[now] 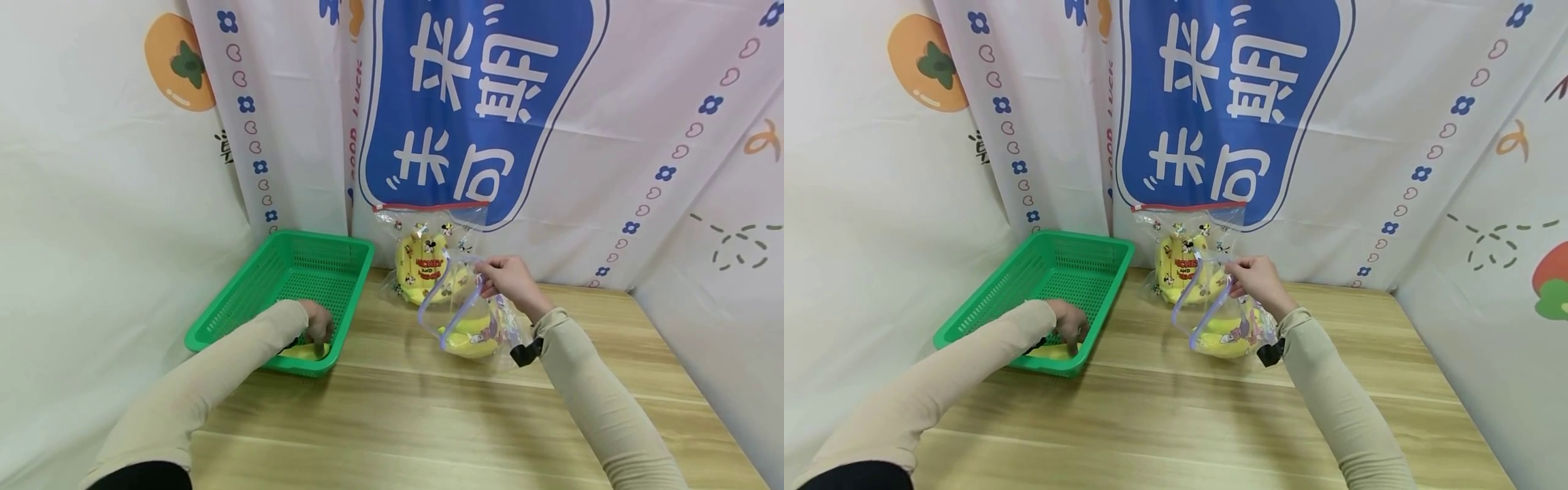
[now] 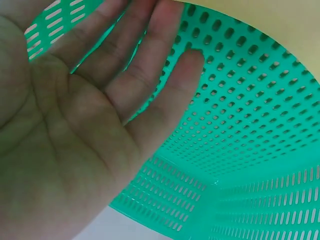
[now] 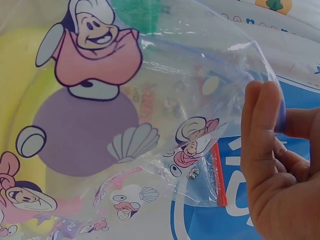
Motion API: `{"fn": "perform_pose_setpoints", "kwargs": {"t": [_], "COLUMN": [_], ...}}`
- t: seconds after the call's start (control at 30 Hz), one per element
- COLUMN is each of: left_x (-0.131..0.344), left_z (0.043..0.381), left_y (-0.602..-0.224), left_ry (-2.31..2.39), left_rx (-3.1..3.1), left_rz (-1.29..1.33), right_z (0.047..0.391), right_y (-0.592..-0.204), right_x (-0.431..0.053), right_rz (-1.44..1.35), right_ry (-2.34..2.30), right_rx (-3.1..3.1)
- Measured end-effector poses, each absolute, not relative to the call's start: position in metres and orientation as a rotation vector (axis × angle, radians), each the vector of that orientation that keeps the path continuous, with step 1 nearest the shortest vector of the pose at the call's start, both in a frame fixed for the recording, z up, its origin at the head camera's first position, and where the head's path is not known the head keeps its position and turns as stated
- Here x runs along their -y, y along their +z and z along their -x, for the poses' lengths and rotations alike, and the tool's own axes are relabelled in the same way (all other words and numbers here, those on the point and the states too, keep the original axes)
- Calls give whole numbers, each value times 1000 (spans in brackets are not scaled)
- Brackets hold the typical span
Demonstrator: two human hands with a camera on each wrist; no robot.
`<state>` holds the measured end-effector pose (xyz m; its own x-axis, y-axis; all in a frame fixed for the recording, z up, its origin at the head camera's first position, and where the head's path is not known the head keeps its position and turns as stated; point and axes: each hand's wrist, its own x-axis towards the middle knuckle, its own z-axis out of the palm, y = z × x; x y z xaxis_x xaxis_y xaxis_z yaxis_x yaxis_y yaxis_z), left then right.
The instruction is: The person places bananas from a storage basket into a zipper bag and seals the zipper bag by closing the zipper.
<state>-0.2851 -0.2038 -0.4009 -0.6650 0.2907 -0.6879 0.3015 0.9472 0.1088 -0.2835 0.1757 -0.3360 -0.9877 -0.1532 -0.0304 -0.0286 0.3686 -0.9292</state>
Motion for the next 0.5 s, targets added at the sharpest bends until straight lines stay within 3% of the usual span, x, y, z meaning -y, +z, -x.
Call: {"fn": "perform_pose_setpoints", "kwargs": {"t": [0.5], "left_x": [225], "left_z": [308], "left_y": [-411], "left_ry": [192], "left_rx": [-2363], "left_rz": [-281], "right_z": [281], "right_y": [-332], "right_x": [-177], "right_rz": [185], "right_ry": [-1674], "right_rx": [-2521]}}
